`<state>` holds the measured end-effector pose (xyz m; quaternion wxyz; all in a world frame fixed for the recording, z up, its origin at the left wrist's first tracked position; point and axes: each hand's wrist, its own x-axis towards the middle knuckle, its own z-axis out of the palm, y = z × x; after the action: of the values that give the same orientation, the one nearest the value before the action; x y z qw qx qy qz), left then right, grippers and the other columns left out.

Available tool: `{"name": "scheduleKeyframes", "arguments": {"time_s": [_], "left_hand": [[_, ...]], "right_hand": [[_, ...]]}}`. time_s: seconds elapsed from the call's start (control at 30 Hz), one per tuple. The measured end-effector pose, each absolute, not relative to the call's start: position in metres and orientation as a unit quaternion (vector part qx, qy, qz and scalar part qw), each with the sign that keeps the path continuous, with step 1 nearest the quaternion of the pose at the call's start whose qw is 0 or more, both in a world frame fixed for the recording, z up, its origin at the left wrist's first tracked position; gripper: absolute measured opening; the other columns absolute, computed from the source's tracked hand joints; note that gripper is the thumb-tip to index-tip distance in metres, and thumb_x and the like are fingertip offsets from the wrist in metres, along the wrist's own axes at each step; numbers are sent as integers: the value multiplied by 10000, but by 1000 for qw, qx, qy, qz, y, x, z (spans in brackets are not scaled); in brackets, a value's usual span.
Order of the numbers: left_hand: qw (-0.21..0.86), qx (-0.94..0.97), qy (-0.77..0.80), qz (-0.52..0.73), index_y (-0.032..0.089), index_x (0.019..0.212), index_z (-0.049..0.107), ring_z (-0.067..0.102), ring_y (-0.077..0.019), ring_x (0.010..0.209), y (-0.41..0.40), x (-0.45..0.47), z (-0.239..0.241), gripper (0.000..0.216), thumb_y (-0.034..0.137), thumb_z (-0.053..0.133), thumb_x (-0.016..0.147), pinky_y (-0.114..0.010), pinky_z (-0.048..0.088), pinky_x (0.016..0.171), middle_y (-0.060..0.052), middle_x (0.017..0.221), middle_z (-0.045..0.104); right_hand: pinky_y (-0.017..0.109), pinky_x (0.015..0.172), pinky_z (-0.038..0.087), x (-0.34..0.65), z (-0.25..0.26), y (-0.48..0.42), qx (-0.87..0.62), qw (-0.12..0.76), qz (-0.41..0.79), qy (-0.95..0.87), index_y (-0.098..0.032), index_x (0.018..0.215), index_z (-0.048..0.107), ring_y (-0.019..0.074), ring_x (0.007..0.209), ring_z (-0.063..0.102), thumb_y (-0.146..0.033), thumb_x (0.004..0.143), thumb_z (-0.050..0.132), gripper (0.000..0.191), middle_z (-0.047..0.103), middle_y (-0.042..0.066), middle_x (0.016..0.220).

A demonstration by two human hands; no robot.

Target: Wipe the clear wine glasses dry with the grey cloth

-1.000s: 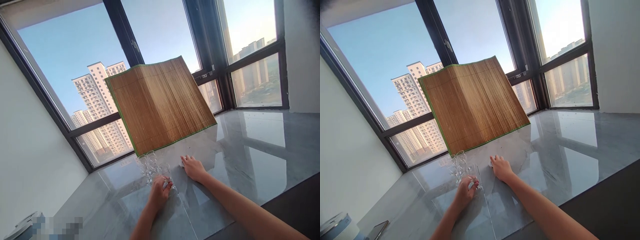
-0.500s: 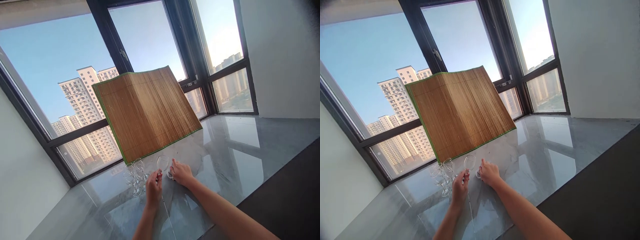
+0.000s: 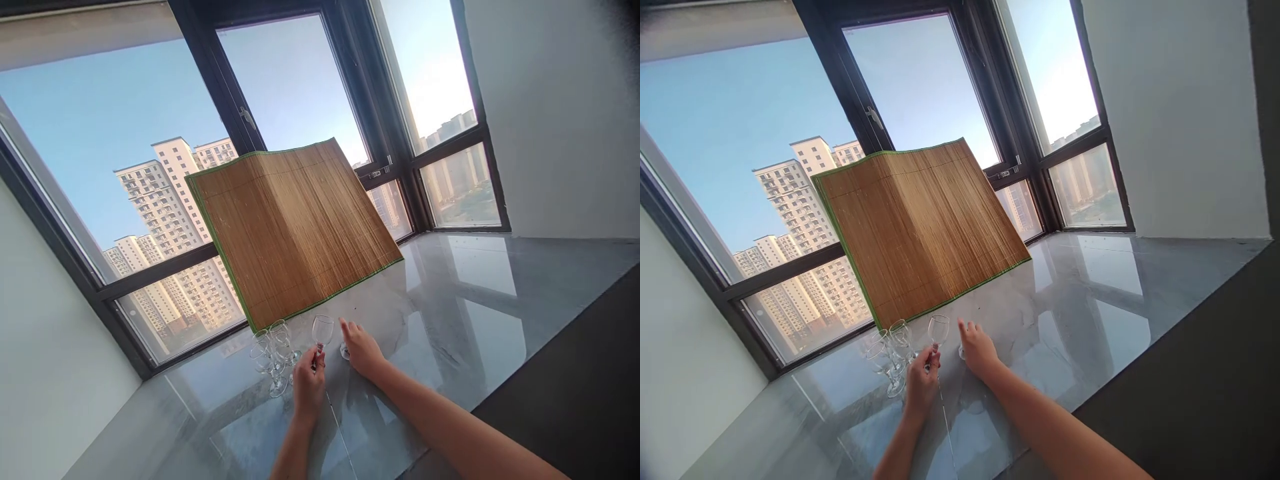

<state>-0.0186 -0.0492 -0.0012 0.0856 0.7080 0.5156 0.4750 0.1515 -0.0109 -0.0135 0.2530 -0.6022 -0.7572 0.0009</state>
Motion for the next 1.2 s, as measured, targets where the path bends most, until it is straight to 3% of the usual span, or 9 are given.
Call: {"name": "scheduleKeyframes", "arguments": {"time_s": [0.23, 0.33, 0.4, 0.53, 0.63, 0.73, 0.97, 1.1, 1.2], "left_hand": [[67, 690, 545, 472, 167, 877, 686, 575, -172, 610, -47, -22, -4, 383, 469, 452, 910, -268, 404, 610, -33, 675, 647], [70, 681, 549, 479, 171, 879, 680, 588, -173, 628, -46, -23, -5, 370, 467, 459, 903, -269, 410, 631, -32, 698, 658], [73, 678, 550, 482, 172, 873, 674, 593, -173, 634, -46, -23, -4, 358, 460, 463, 900, -268, 409, 636, -29, 702, 660], [62, 682, 567, 457, 173, 879, 666, 598, -169, 634, -46, -25, -3, 357, 430, 422, 927, -257, 392, 633, -28, 710, 665], [14, 676, 614, 407, 179, 878, 666, 620, -174, 688, -47, -27, -2, 316, 355, 411, 941, -251, 364, 640, -45, 765, 691], [-32, 671, 665, 326, 192, 856, 673, 633, -182, 715, -51, -24, 0, 277, 305, 433, 936, -255, 328, 623, -50, 773, 701], [-106, 698, 680, 197, 198, 824, 683, 645, -195, 805, -59, -11, 2, 222, 255, 487, 911, -261, 342, 652, -59, 855, 706], [-144, 732, 640, 184, 215, 879, 704, 629, -190, 874, -61, -9, 6, 193, 195, 512, 893, -264, 375, 721, -40, 862, 689], [-148, 742, 627, 187, 228, 918, 721, 623, -192, 886, -63, -8, 9, 218, 205, 504, 908, -261, 386, 731, -34, 858, 685]], "right_hand": [[297, 771, 436, 153, -5, -20, -557, 221, 3, -800, -160, 1401, 393, 260, 1045, 564, -16, 764, 482, 659, 650, 119, 1080], [324, 793, 436, 154, -7, -29, -512, 243, 2, -824, -145, 1353, 454, 284, 1048, 557, -170, 843, 501, 513, 664, 126, 1015], [360, 838, 435, 155, -11, -34, -478, 269, -3, -836, -133, 1344, 461, 303, 1065, 534, -269, 841, 531, 526, 651, 138, 1087], [360, 848, 435, 157, -21, -27, -464, 301, 43, -832, -113, 1385, 402, 268, 997, 549, -99, 777, 477, 614, 631, 155, 1108], [344, 829, 458, 160, -25, -12, -455, 418, 110, -779, -118, 1406, 294, 225, 919, 573, -22, 766, 411, 658, 611, 134, 1042], [372, 868, 469, 161, -23, -5, -417, 513, 117, -741, -152, 1393, 219, 207, 947, 575, -55, 817, 400, 612, 524, 163, 1181], [362, 877, 482, 145, -17, -18, -280, 492, 74, -821, -238, 1381, 275, 213, 1013, 579, 15, 694, 452, 753, 603, 78, 1093], [371, 868, 476, 152, -14, -10, -342, 524, 48, -779, -239, 1337, 335, 230, 1045, 576, 18, 721, 427, 674, 631, 87, 1083], [372, 831, 471, 165, -12, 2, -420, 578, 63, -696, -226, 1326, 319, 219, 952, 599, -28, 776, 413, 592, 629, 82, 1047]]}}
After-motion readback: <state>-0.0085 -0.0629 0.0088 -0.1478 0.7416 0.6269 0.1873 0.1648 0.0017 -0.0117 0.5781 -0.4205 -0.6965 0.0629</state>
